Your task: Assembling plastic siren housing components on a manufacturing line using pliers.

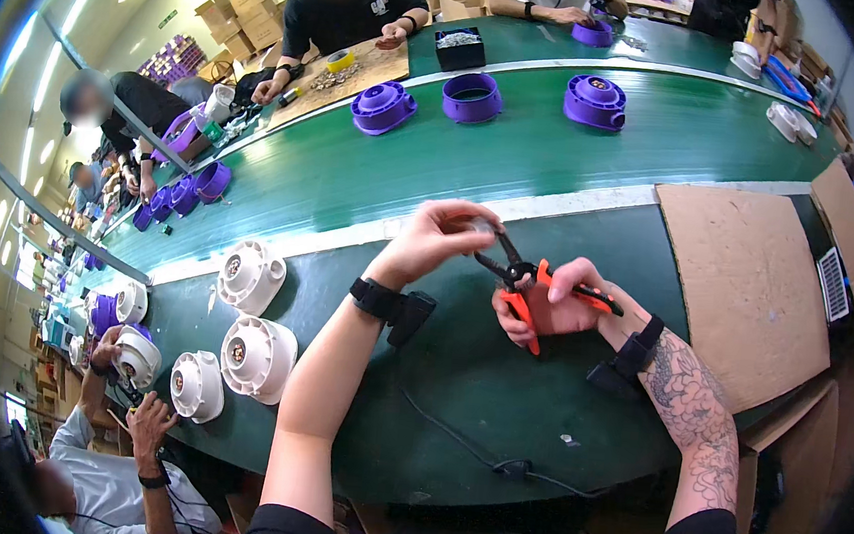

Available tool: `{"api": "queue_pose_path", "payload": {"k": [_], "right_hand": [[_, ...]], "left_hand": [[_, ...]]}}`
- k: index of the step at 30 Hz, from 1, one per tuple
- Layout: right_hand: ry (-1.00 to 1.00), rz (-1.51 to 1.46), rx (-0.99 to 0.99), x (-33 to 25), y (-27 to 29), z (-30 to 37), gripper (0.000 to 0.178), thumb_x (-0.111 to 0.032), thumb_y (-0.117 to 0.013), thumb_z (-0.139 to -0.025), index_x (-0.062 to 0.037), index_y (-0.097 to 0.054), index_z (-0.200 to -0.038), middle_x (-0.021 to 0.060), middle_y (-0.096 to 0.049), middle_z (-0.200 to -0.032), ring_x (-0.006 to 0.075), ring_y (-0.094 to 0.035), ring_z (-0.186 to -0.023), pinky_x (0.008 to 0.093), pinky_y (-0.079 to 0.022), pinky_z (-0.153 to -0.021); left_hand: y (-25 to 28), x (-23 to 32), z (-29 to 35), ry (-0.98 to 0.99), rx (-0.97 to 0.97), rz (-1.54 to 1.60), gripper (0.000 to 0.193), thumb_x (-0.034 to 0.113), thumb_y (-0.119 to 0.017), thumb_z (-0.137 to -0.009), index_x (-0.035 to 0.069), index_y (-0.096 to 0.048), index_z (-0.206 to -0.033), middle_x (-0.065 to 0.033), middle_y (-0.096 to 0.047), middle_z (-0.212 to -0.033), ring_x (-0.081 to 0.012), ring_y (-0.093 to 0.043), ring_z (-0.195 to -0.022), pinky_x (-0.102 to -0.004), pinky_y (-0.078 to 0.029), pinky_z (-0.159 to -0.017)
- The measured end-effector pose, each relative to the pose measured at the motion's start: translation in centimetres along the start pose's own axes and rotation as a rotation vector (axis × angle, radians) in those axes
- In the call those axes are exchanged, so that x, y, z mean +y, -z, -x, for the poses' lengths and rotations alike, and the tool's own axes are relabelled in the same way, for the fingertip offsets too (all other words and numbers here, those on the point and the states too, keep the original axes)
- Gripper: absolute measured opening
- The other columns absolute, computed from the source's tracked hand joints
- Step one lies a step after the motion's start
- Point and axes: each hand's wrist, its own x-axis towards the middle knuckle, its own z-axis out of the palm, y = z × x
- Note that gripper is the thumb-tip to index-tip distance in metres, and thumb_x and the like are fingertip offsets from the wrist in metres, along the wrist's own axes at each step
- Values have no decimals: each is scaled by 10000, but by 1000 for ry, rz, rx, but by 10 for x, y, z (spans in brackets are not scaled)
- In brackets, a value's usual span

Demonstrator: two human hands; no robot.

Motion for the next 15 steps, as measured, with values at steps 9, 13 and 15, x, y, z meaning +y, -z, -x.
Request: {"api": "queue_pose_path", "payload": {"k": [9, 13, 15], "right_hand": [[58, -35, 31, -8, 13, -6, 591, -323, -614, -715, 47, -575, -1174, 185, -626, -1028, 349, -628, -1026, 530, -375, -1151], [66, -88, -34, -9, 15, -1, 545, -267, -596, -746, 55, -599, -1185, 213, -651, -1066, 398, -623, -1089, 524, -406, -1116], [77, -87, 10, -9, 20, 9, 559, -272, -602, -742, 59, -598, -1192, 211, -652, -1065, 393, -627, -1080, 521, -410, -1113]], "left_hand": [[103, -54, -9, -26, 745, -1022, 555, 354, -898, -678, 3, -733, -1075, -178, -754, -958, -330, -731, -895, -388, -571, -858], [96, -46, -28, -145, 843, -1213, 736, 301, -863, -709, 42, -587, -1340, -281, -570, -1348, -390, -573, -1248, -446, -480, -1058], [48, -26, -34, -321, 806, -1106, 557, 227, -827, -752, 40, -634, -1241, -246, -603, -1285, -393, -572, -1225, -453, -489, -1036]]}}
